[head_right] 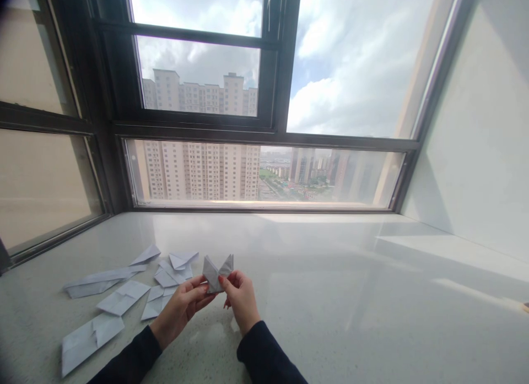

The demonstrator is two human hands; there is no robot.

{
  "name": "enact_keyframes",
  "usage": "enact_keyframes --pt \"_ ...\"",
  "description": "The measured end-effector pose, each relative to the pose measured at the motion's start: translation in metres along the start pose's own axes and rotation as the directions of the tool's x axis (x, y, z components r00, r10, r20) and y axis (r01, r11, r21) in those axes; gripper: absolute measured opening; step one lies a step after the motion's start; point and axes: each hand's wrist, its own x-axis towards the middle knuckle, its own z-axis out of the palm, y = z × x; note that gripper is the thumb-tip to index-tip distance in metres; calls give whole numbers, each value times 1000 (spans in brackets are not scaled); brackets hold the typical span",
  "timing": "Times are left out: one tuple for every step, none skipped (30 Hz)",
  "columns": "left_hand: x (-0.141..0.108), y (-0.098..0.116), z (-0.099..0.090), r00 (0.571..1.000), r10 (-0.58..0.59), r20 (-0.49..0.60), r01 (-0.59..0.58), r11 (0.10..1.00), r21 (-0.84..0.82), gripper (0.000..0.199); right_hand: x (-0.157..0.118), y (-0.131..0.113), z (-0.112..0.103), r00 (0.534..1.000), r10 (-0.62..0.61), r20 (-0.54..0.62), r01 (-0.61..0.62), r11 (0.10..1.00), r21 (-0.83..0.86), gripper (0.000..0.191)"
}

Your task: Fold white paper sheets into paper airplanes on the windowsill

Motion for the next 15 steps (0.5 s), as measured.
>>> enact_keyframes --pt "0 0 0 1000 3 -4 -3 1000 6 31 0 0 0 1000 -1 0 1 1000 -3 36" --pt "0 -1 1 1000 10 -12 -10 1000 11 30 0 0 0 1000 -2 0 2 1000 -7 36" --pt "1 -2 1 1000 17 -21 -17 1000 17 30 0 0 0 1000 -3 0 3 1000 -11 36" --pt "1 -3 2 999 26 -32 -25 999 24 31 -1 0 0 1000 -4 0 4 1000 -14 36" --pt "1 -4 2 998 36 -43 -35 999 30 31 -1 0 0 1000 -5 -2 5 1000 -17 36" --pt "1 -5 3 998 46 -52 -44 998 35 32 -1 0 0 1000 -5 -3 5 1000 -19 36" --pt "2 -6 3 997 53 -58 -51 998 40 33 0 1 0 1000 -6 -5 6 1000 -20 37" --pt "2 -6 4 996 60 -62 -57 997 44 34 0 1 0 1000 -7 -5 7 1000 -20 37" --pt "2 -6 4 996 64 -64 -61 997 48 34 0 1 0 1000 -8 -5 8 1000 -21 37" --pt "2 -6 4 996 67 -67 -63 997 51 34 0 1 0 1000 -10 -5 10 1000 -21 37" --pt "1 -6 4 995 68 -70 -64 996 54 34 0 1 0 1000 -13 -4 13 1000 -22 36" --pt "1 -6 5 995 68 -73 -64 996 56 33 -1 1 0 1000 -15 -3 15 1000 -23 36" --pt "1 -5 5 995 68 -78 -64 996 56 33 -1 1 1 1000 -17 -2 17 1000 -24 36" --pt "1 -5 5 994 68 -80 -64 996 55 32 -1 1 1 1000 -19 -1 19 999 -26 36" --pt "0 -5 5 994 70 -83 -65 996 54 31 -2 1 1 1000 -21 0 21 999 -27 35"
